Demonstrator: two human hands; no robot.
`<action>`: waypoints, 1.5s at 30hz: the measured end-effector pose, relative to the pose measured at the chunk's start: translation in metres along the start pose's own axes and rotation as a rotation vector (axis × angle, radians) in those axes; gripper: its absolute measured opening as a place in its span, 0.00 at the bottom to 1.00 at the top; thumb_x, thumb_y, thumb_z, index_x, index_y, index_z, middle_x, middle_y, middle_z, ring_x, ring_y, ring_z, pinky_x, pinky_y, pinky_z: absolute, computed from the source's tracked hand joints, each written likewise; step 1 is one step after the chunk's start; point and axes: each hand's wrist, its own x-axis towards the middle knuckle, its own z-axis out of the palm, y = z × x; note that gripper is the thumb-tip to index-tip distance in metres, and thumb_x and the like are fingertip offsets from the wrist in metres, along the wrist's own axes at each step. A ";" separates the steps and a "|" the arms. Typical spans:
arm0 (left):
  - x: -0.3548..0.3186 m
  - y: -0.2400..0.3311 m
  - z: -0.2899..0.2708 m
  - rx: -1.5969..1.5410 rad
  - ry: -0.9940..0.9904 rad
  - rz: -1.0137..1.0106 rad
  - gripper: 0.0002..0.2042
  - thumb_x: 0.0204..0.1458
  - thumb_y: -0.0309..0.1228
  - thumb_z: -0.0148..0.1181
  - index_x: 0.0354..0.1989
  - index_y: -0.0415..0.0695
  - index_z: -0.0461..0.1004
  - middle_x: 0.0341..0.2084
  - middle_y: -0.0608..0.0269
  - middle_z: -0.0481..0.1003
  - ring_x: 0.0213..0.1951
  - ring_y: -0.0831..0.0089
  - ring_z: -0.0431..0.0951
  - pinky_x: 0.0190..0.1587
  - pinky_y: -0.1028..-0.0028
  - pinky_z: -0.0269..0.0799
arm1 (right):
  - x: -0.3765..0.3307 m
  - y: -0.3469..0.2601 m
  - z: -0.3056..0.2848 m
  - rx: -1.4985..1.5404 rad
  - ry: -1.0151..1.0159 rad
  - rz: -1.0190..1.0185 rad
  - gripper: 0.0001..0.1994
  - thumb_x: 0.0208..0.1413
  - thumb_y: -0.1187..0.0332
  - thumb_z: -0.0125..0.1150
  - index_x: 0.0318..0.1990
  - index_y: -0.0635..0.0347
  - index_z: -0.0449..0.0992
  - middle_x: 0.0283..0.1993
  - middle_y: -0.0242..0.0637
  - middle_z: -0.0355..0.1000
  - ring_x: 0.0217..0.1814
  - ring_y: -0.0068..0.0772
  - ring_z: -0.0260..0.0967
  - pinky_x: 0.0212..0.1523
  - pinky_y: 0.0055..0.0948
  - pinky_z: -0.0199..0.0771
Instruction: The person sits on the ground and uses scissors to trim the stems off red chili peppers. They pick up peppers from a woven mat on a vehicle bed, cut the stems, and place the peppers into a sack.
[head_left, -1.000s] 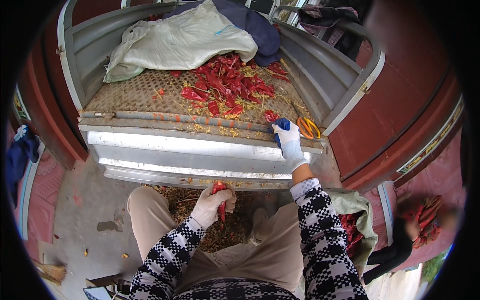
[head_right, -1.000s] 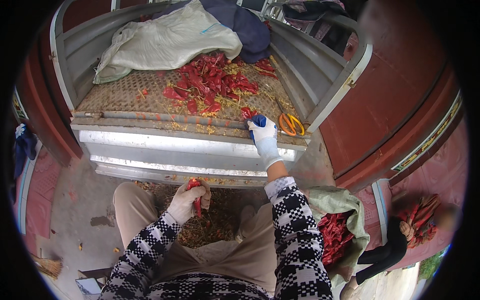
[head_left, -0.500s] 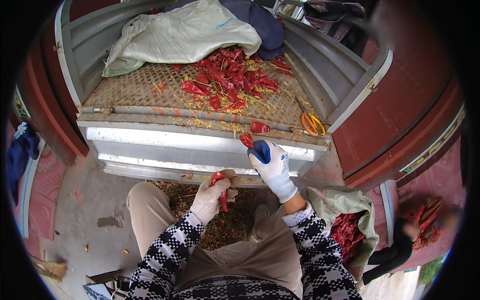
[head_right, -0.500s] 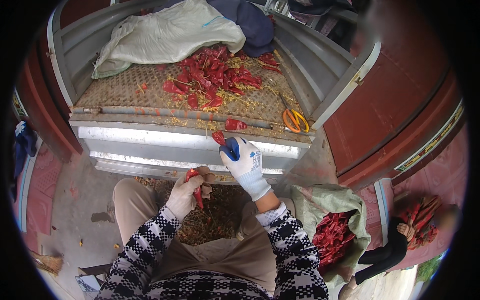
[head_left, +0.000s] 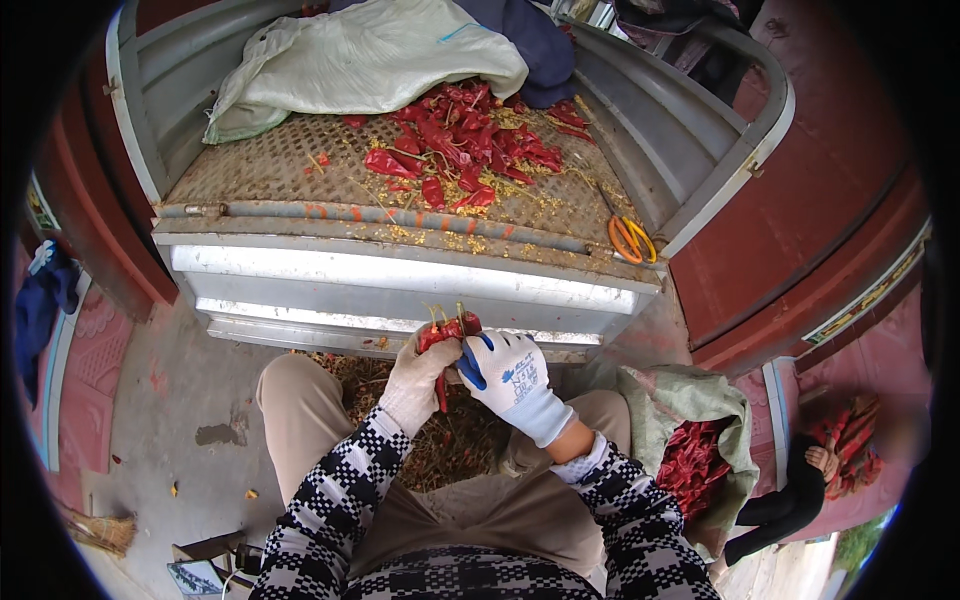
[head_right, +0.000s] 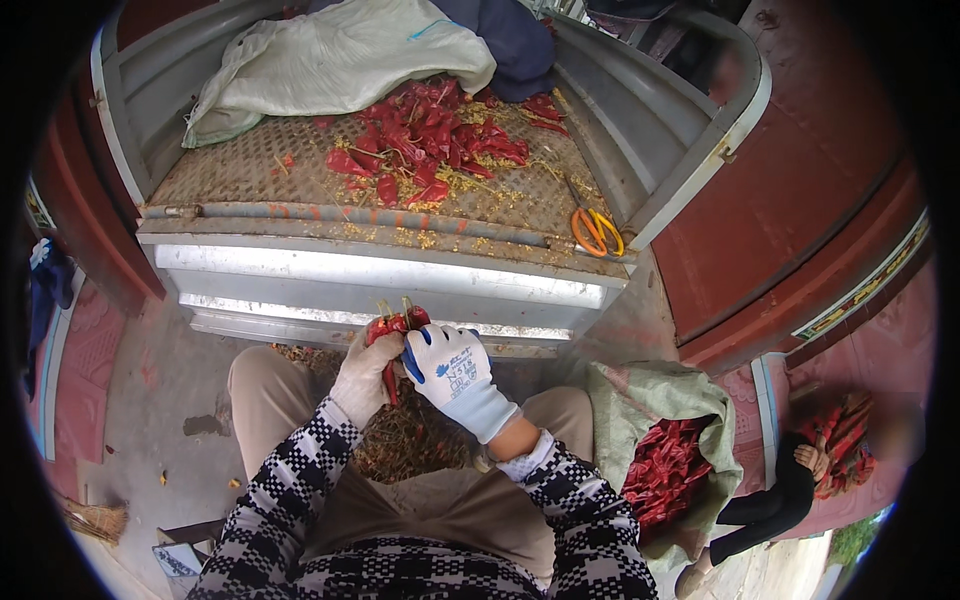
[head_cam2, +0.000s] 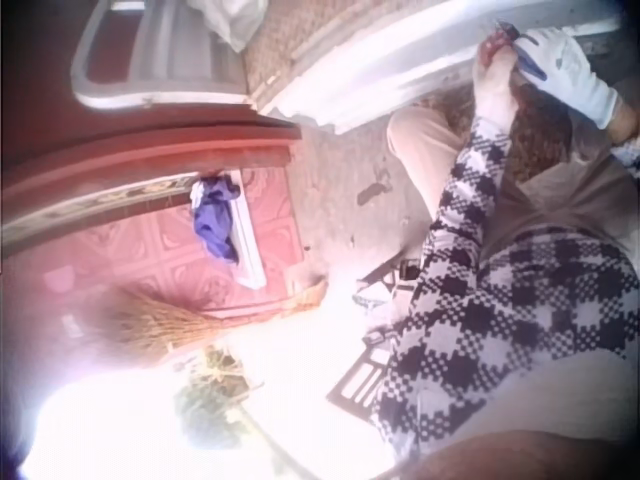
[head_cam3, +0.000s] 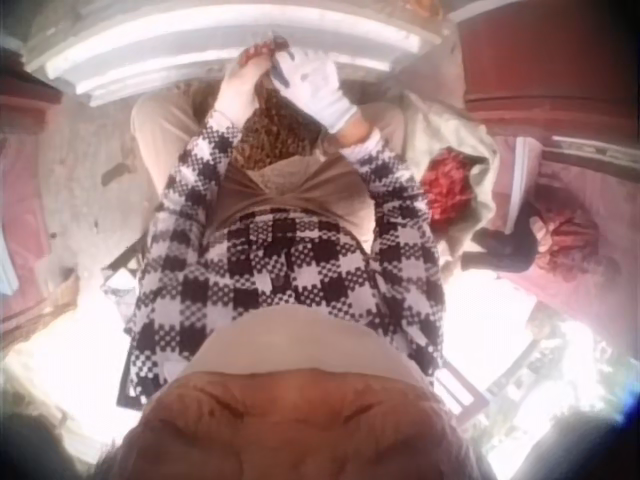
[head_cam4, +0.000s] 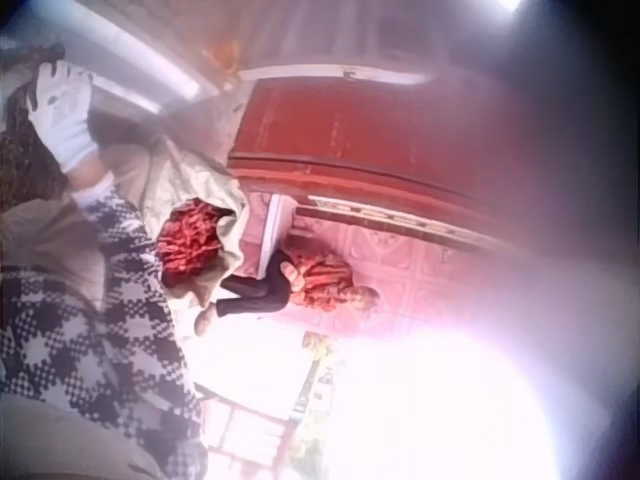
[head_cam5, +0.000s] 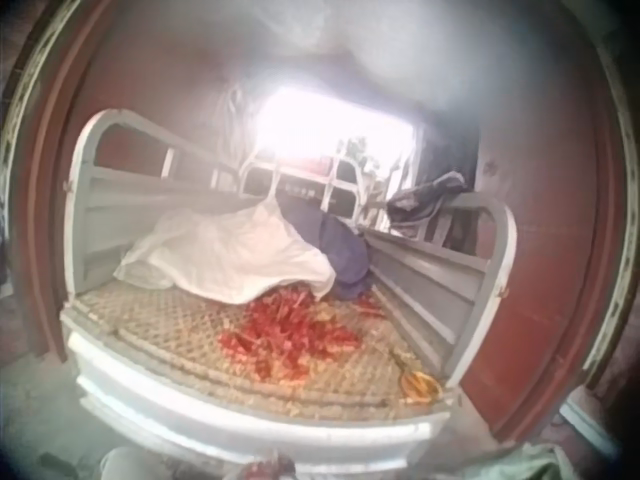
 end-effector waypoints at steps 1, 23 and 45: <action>0.004 0.000 0.004 -0.045 0.011 -0.004 0.19 0.51 0.23 0.58 0.52 0.35 0.65 0.40 0.58 0.74 0.38 0.72 0.78 0.41 0.72 0.78 | 0.002 0.001 -0.002 -0.025 0.005 -0.013 0.14 0.45 0.61 0.65 0.37 0.54 0.72 0.32 0.37 0.70 0.32 0.40 0.72 0.32 0.39 0.71; 0.122 0.054 0.111 0.013 0.093 0.009 0.08 0.51 0.24 0.59 0.39 0.44 0.68 0.25 0.56 0.77 0.14 0.79 0.65 0.16 0.76 0.58 | 0.069 0.143 -0.022 1.169 0.083 0.749 0.20 0.60 0.71 0.52 0.60 0.58 0.68 0.49 0.36 0.74 0.38 0.23 0.73 0.33 0.23 0.76; 0.035 0.023 0.061 0.303 -0.070 -0.023 0.23 0.53 0.23 0.55 0.58 0.36 0.61 0.43 0.56 0.75 0.34 0.74 0.76 0.31 0.79 0.75 | -0.005 0.028 -0.009 0.134 0.230 0.320 0.12 0.46 0.67 0.62 0.39 0.58 0.76 0.29 0.41 0.73 0.29 0.49 0.72 0.32 0.41 0.73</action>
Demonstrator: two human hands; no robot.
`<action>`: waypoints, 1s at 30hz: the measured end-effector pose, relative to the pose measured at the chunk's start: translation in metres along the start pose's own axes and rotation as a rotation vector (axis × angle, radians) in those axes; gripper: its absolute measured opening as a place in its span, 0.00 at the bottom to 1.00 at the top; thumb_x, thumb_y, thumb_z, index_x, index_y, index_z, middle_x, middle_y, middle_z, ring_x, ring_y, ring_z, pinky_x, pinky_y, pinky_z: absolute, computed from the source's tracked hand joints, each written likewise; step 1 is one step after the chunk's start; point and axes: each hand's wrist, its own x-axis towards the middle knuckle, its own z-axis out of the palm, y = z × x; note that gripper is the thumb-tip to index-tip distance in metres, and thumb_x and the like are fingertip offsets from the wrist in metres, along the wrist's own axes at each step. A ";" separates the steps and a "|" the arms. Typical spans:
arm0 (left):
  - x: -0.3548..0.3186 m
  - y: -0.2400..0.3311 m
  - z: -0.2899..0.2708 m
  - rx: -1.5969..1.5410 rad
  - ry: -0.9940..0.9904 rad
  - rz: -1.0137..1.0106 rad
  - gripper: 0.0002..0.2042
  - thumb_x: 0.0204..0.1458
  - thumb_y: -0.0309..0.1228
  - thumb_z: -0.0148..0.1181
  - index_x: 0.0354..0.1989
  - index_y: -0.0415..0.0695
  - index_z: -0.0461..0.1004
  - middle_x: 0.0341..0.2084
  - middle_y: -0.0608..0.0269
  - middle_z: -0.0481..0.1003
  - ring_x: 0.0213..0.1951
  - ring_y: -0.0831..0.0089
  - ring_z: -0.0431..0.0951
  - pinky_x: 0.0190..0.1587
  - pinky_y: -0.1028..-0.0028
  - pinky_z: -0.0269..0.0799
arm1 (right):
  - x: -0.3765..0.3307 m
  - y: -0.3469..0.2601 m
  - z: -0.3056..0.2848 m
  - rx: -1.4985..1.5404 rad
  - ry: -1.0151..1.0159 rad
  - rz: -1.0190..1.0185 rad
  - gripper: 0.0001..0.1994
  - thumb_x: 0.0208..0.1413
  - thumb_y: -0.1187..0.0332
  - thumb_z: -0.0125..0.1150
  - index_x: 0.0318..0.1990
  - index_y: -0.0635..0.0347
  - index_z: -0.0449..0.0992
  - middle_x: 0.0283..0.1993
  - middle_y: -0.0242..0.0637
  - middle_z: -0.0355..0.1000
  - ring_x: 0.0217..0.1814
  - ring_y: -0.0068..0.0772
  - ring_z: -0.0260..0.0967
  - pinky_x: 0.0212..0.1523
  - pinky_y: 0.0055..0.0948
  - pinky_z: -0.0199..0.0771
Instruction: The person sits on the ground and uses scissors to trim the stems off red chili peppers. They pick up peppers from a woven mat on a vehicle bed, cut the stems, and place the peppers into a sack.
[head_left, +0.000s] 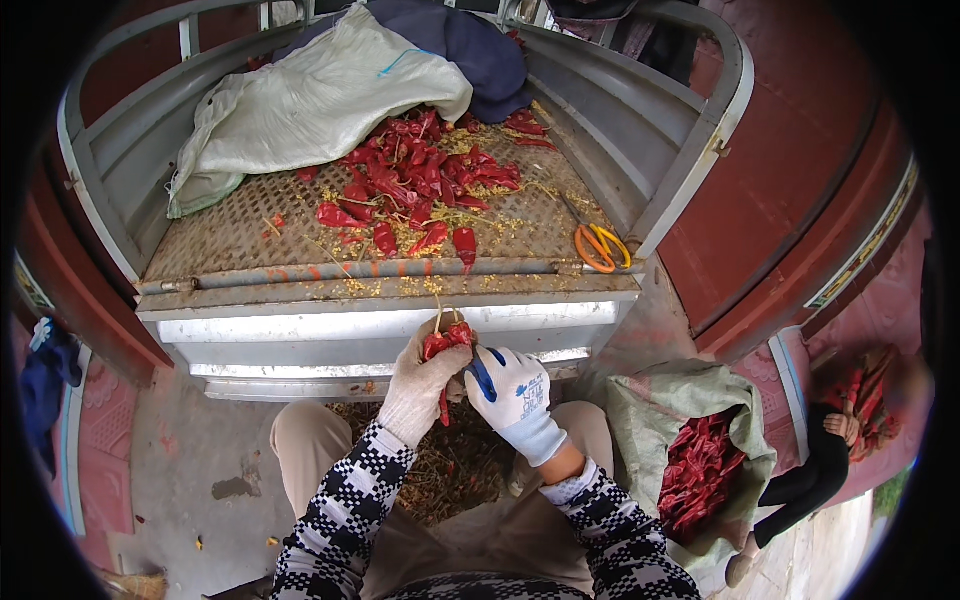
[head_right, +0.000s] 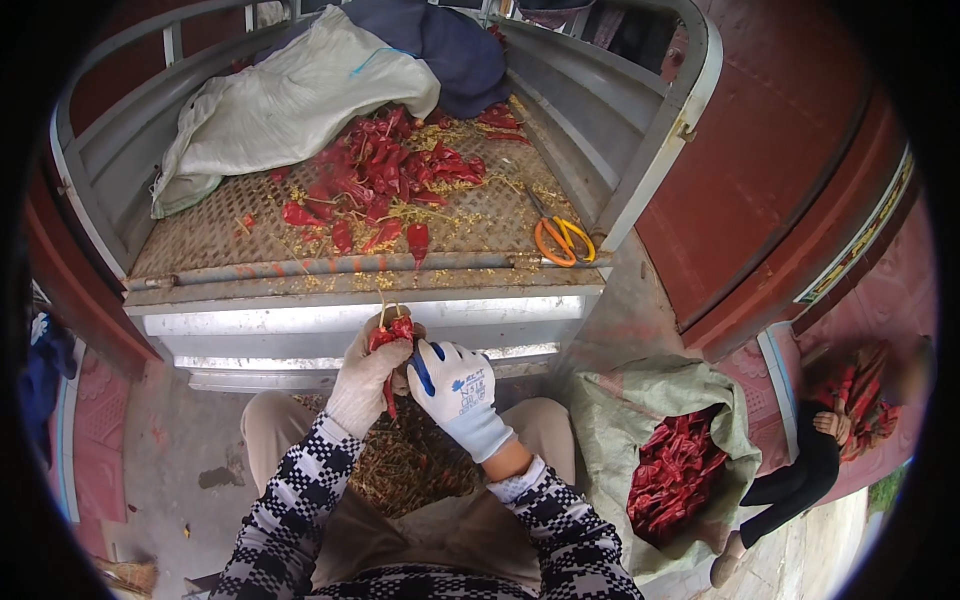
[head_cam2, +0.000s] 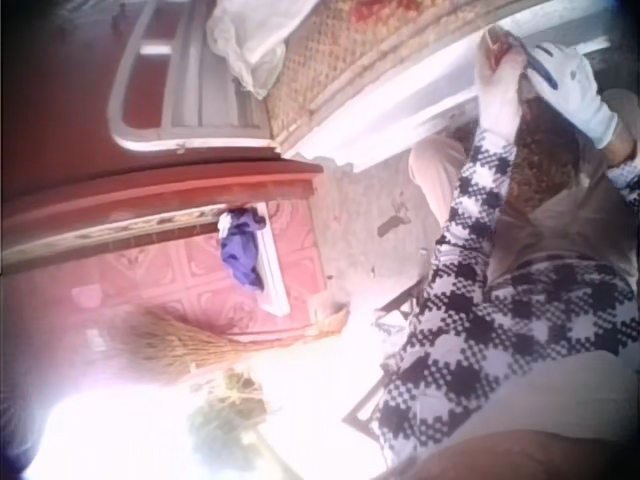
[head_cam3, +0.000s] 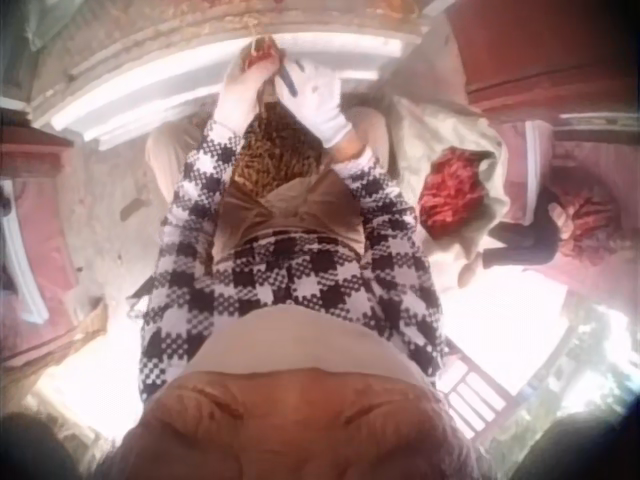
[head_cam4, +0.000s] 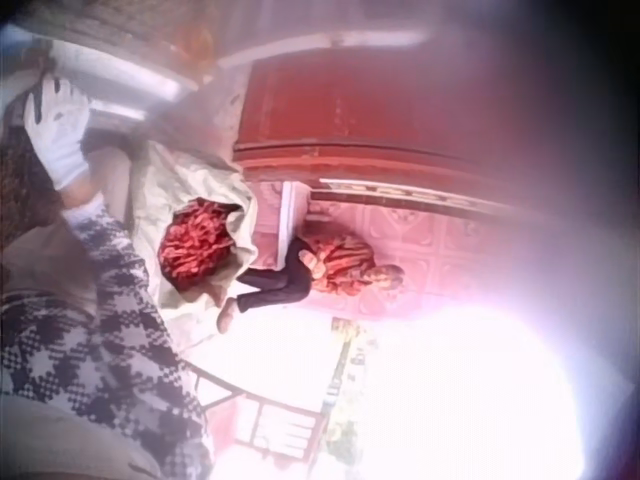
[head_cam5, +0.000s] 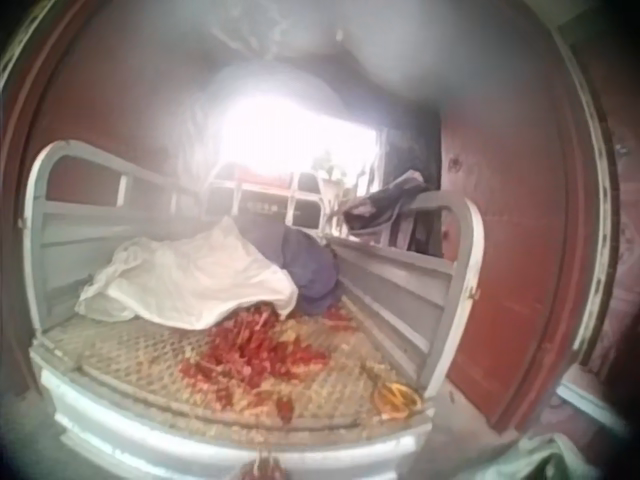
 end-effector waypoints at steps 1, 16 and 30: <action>-0.002 -0.010 -0.005 -0.007 0.027 0.064 0.22 0.53 0.23 0.56 0.57 0.34 0.62 0.44 0.55 0.75 0.39 0.72 0.77 0.39 0.77 0.76 | -0.006 -0.005 0.004 -0.013 -0.017 -0.020 0.11 0.46 0.66 0.63 0.38 0.58 0.76 0.29 0.40 0.72 0.29 0.47 0.72 0.31 0.41 0.73; -0.030 -0.028 -0.036 -0.171 0.078 -0.118 0.20 0.45 0.18 0.61 0.49 0.37 0.68 0.30 0.62 0.75 0.22 0.80 0.71 0.19 0.80 0.64 | -0.025 -0.010 -0.016 0.407 -0.075 0.182 0.14 0.44 0.64 0.66 0.38 0.59 0.78 0.38 0.46 0.75 0.40 0.52 0.72 0.42 0.44 0.73; -0.039 -0.028 -0.034 0.075 -0.030 -0.152 0.14 0.45 0.19 0.61 0.42 0.34 0.71 0.22 0.65 0.71 0.18 0.80 0.69 0.19 0.80 0.64 | -0.014 -0.013 0.000 0.106 0.022 -0.178 0.13 0.42 0.75 0.61 0.39 0.57 0.78 0.34 0.39 0.73 0.36 0.46 0.69 0.39 0.42 0.69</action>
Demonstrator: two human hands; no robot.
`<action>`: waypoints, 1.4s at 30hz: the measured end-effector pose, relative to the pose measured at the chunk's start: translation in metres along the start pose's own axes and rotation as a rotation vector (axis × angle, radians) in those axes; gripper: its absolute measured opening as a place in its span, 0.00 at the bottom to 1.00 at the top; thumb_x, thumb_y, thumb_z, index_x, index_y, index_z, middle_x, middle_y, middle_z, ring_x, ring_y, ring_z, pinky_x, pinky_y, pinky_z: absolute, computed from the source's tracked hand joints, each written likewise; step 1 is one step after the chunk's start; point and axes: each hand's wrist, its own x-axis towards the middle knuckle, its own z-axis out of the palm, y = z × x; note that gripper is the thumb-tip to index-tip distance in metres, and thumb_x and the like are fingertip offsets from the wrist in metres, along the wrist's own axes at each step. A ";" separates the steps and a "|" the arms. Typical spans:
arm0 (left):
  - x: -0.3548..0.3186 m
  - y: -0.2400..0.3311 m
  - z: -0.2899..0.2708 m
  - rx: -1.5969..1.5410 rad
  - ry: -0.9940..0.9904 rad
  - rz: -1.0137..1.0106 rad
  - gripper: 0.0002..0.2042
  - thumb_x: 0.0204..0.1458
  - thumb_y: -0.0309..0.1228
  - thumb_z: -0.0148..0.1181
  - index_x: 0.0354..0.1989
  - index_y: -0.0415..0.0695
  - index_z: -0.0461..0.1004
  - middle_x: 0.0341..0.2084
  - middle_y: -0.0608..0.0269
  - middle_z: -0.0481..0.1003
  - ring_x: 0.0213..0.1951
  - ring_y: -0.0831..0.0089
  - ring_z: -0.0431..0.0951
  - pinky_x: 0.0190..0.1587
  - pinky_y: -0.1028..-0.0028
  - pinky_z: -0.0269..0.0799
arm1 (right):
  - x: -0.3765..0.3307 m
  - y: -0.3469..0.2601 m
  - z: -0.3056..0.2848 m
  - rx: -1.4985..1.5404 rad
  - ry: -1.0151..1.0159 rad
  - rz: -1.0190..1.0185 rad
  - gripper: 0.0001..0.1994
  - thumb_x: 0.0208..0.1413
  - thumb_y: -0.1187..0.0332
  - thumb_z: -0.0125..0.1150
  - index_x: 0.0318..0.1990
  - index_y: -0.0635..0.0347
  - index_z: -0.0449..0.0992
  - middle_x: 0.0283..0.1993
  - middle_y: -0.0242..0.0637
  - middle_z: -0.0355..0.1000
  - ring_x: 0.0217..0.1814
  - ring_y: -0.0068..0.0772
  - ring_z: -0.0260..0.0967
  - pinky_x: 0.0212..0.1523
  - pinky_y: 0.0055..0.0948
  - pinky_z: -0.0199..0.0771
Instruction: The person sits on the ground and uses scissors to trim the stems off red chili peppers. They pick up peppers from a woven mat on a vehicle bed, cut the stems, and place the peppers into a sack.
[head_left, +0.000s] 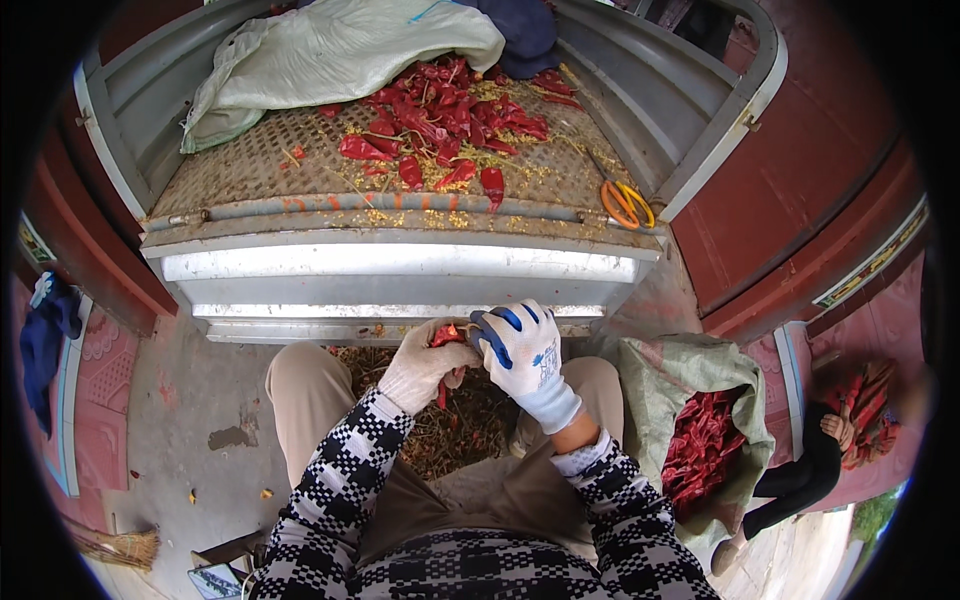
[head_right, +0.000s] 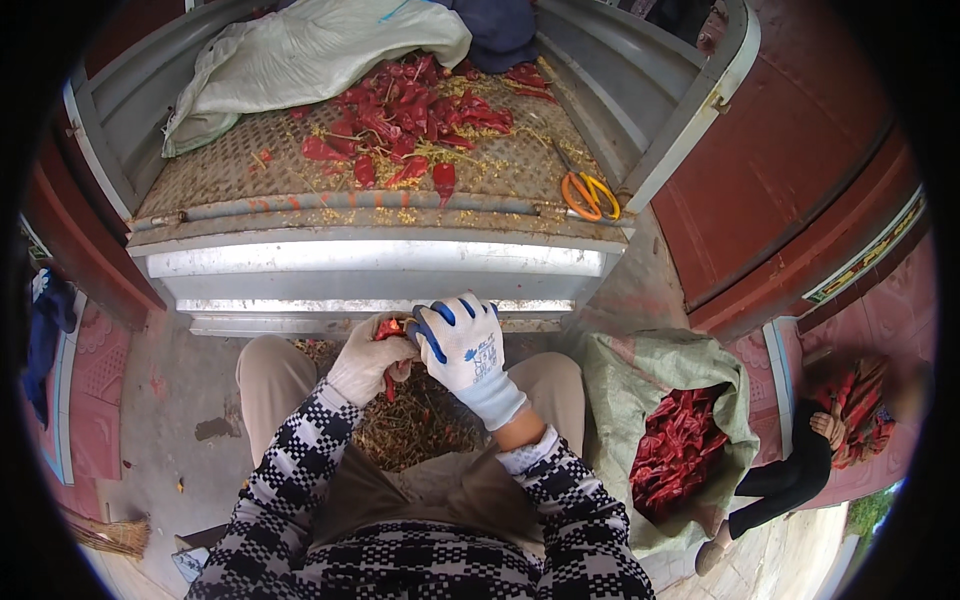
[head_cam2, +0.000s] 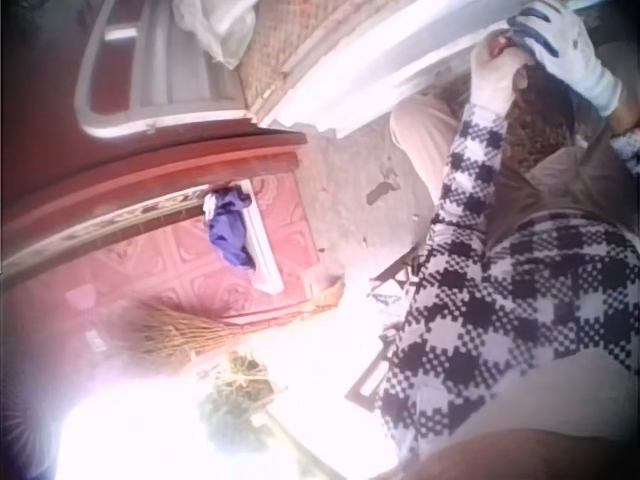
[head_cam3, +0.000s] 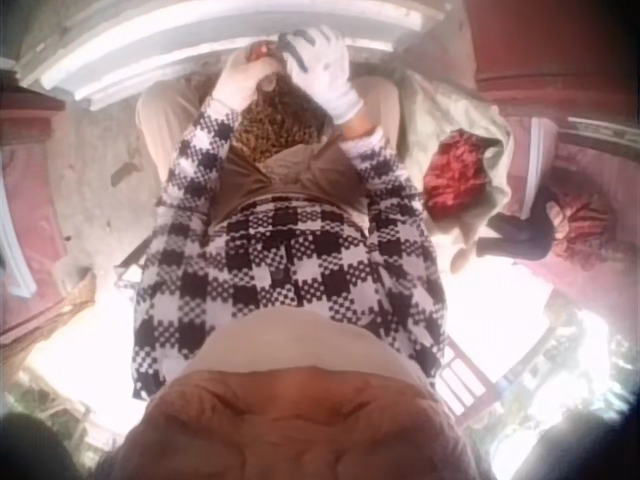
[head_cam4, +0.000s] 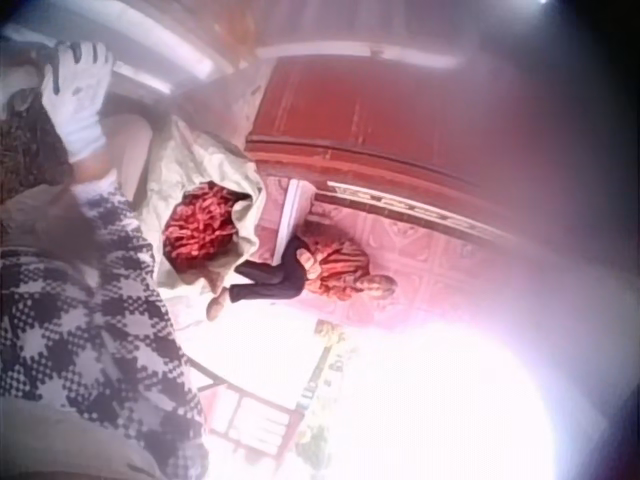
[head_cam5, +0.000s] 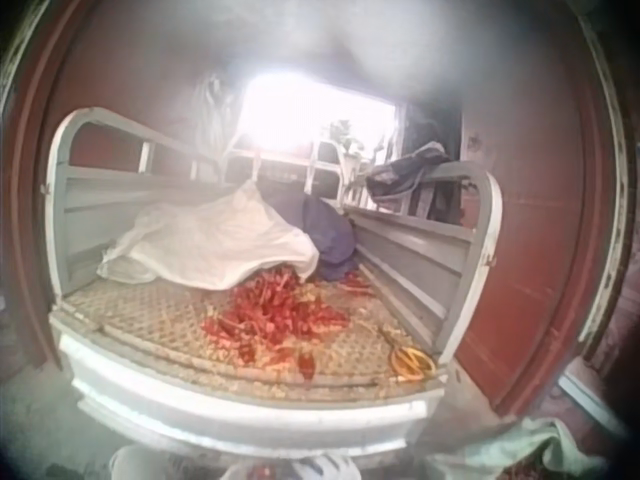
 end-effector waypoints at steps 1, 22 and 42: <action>0.000 -0.002 -0.002 -0.022 -0.013 -0.006 0.15 0.44 0.19 0.61 0.42 0.34 0.71 0.22 0.65 0.71 0.18 0.80 0.70 0.20 0.80 0.64 | -0.001 0.001 0.001 0.010 0.002 0.011 0.12 0.41 0.75 0.61 0.38 0.58 0.77 0.34 0.40 0.72 0.35 0.47 0.69 0.38 0.43 0.69; -0.002 -0.001 -0.016 -0.322 -0.075 0.124 0.20 0.50 0.24 0.55 0.54 0.36 0.66 0.33 0.62 0.73 0.33 0.73 0.73 0.40 0.68 0.76 | -0.036 0.067 0.013 0.472 -0.367 0.682 0.16 0.57 0.58 0.57 0.41 0.61 0.79 0.41 0.39 0.79 0.35 0.36 0.76 0.35 0.33 0.74; -0.011 0.008 -0.038 -0.545 -0.140 0.114 0.11 0.49 0.30 0.57 0.39 0.38 0.71 0.34 0.52 0.75 0.38 0.60 0.77 0.45 0.55 0.76 | 0.139 0.068 0.022 -0.397 -0.313 0.605 0.27 0.50 0.51 0.63 0.53 0.59 0.69 0.45 0.47 0.76 0.49 0.43 0.75 0.51 0.38 0.73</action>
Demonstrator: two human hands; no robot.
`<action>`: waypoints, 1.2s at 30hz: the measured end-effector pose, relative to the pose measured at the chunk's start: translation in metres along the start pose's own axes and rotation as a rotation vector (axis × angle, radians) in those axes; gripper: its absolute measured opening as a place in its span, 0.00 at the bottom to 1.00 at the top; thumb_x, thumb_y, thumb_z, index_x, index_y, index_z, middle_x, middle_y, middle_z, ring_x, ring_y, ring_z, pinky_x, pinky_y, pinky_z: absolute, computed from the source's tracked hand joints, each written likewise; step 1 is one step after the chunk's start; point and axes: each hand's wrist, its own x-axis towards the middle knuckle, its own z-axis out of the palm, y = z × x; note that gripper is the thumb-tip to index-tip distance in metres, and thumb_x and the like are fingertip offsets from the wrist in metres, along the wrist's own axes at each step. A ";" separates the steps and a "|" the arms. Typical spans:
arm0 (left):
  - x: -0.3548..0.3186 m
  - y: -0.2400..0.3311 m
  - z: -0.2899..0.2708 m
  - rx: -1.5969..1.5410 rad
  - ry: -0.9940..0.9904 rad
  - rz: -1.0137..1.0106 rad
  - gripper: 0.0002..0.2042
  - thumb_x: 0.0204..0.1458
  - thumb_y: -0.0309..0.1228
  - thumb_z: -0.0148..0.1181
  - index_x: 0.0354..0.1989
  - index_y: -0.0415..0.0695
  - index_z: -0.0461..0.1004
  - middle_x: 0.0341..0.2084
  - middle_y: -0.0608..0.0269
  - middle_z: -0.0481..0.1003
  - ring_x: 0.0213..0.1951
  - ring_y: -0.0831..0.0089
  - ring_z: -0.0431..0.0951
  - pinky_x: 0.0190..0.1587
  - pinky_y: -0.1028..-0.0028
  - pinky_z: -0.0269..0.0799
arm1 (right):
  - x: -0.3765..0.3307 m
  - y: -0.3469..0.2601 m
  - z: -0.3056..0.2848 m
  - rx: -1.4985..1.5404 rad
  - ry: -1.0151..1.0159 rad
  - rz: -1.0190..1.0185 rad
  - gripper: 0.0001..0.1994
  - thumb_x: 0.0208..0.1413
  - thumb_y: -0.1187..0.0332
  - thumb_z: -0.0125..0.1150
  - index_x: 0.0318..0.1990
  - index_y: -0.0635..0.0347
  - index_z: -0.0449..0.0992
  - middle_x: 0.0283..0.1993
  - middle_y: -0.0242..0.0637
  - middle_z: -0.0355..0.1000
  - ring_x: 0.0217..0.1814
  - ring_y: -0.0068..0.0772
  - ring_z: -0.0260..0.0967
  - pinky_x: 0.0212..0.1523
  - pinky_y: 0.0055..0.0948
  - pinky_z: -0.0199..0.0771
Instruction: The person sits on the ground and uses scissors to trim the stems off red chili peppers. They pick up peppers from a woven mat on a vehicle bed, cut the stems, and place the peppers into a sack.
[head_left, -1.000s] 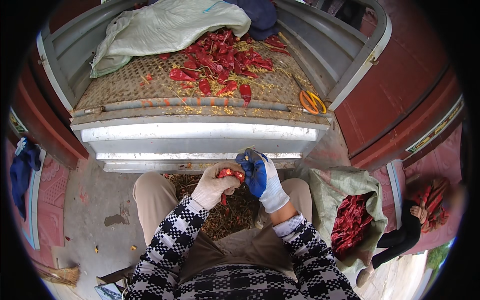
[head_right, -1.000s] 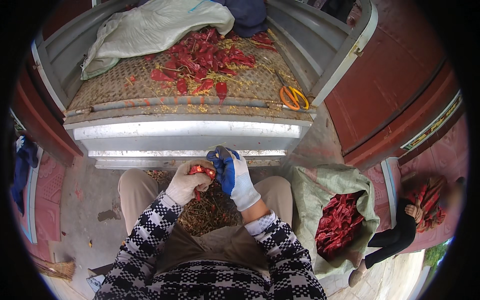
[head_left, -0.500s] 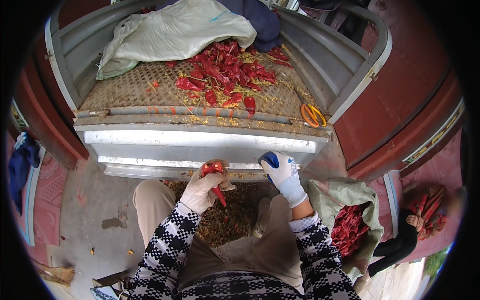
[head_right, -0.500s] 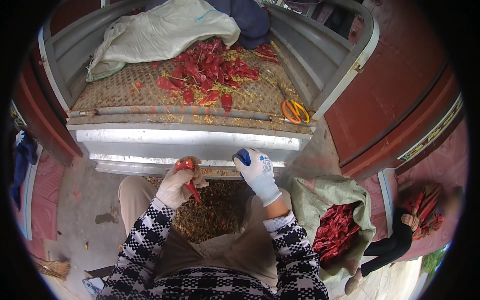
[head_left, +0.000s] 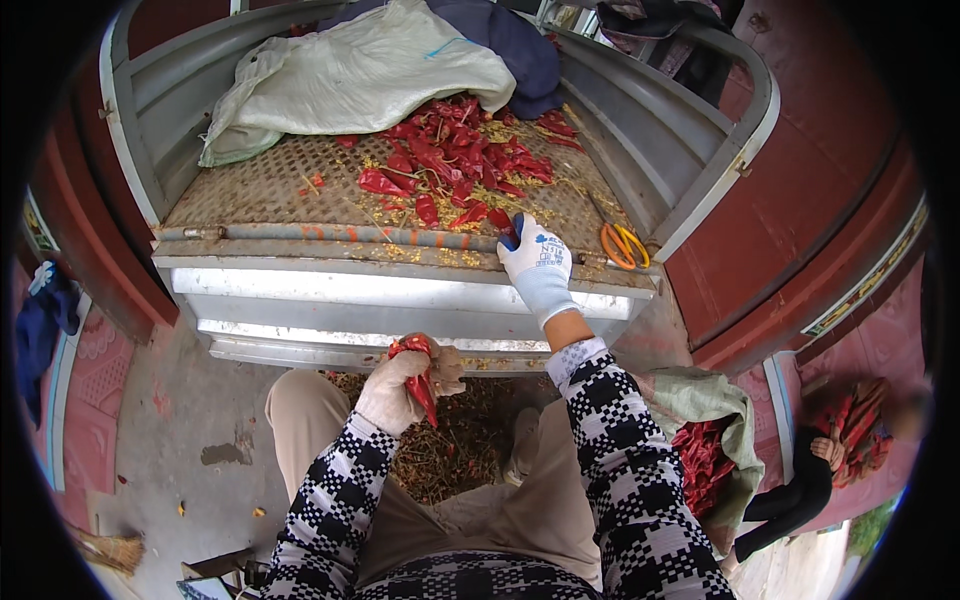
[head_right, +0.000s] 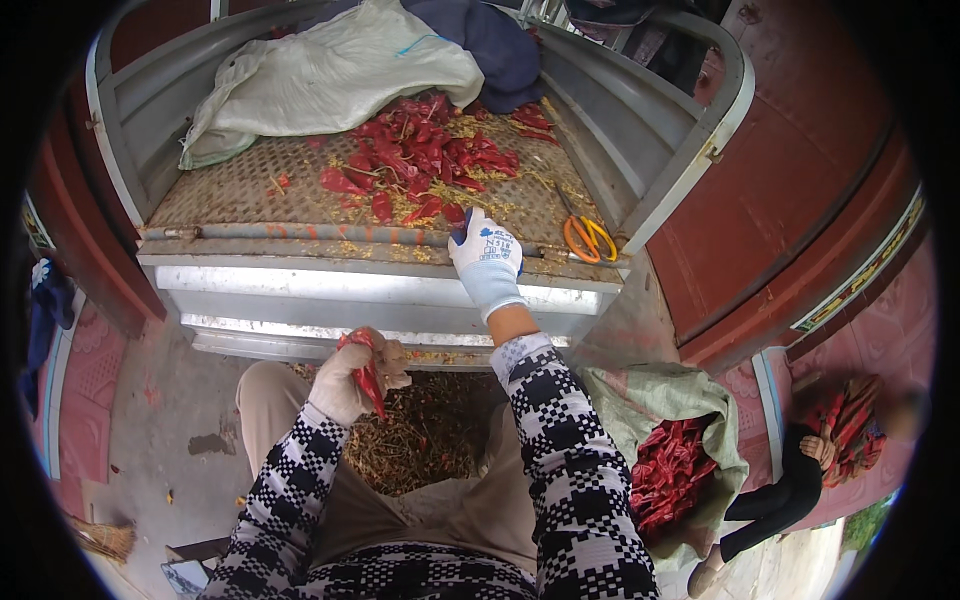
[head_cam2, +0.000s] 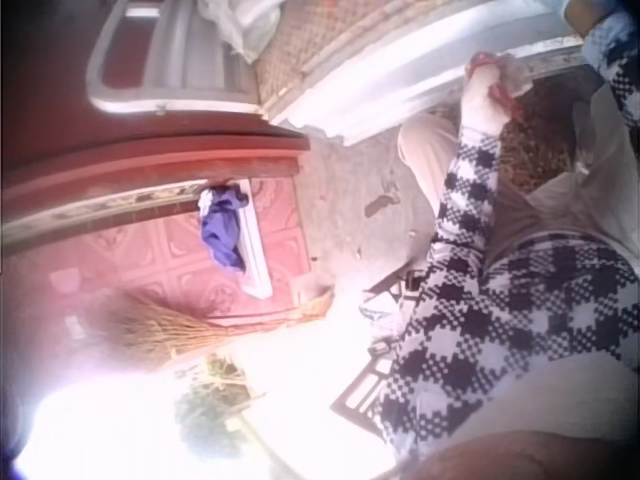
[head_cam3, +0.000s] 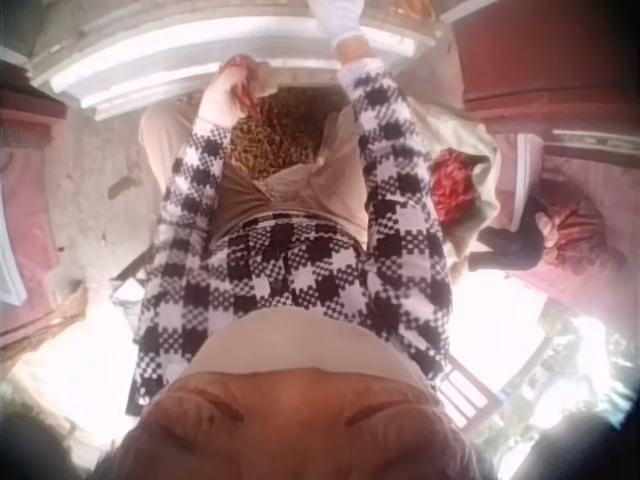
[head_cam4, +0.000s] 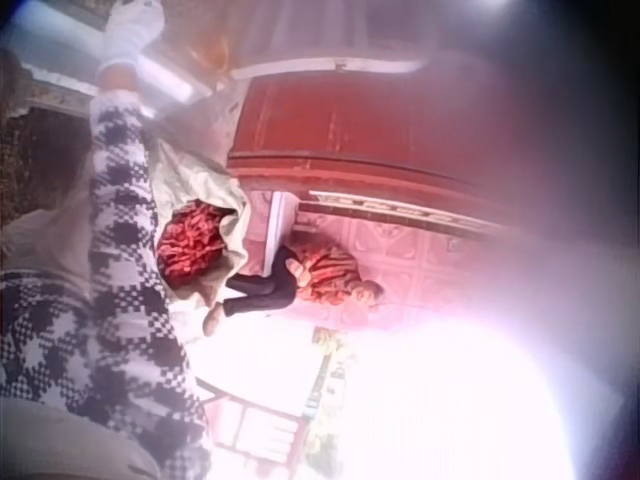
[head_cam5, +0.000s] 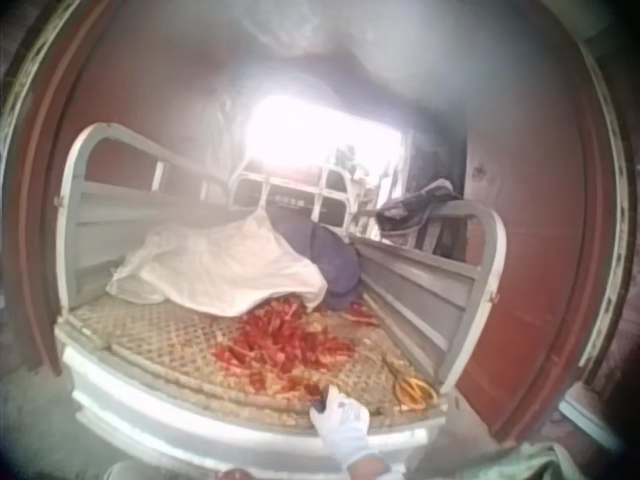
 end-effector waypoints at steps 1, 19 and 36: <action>-0.001 0.001 -0.001 -0.013 0.015 0.005 0.12 0.49 0.30 0.57 0.40 0.38 0.71 0.34 0.52 0.75 0.37 0.60 0.77 0.45 0.55 0.76 | 0.000 0.006 0.002 0.081 0.007 0.031 0.26 0.50 0.52 0.63 0.52 0.58 0.70 0.45 0.47 0.76 0.49 0.44 0.75 0.50 0.39 0.73; 0.007 -0.020 -0.004 0.105 0.006 -0.028 0.15 0.53 0.24 0.53 0.50 0.36 0.70 0.48 0.47 0.74 0.50 0.59 0.76 0.55 0.61 0.71 | -0.192 0.003 0.043 0.762 0.132 -0.170 0.14 0.47 0.72 0.67 0.42 0.65 0.75 0.35 0.45 0.77 0.36 0.36 0.77 0.37 0.29 0.76; 0.007 -0.025 0.003 0.053 0.121 -0.049 0.14 0.51 0.23 0.48 0.47 0.34 0.68 0.36 0.49 0.75 0.35 0.61 0.77 0.43 0.59 0.76 | -0.135 0.017 0.021 0.935 -0.199 -0.287 0.14 0.49 0.65 0.63 0.42 0.62 0.78 0.42 0.47 0.74 0.43 0.47 0.74 0.45 0.39 0.73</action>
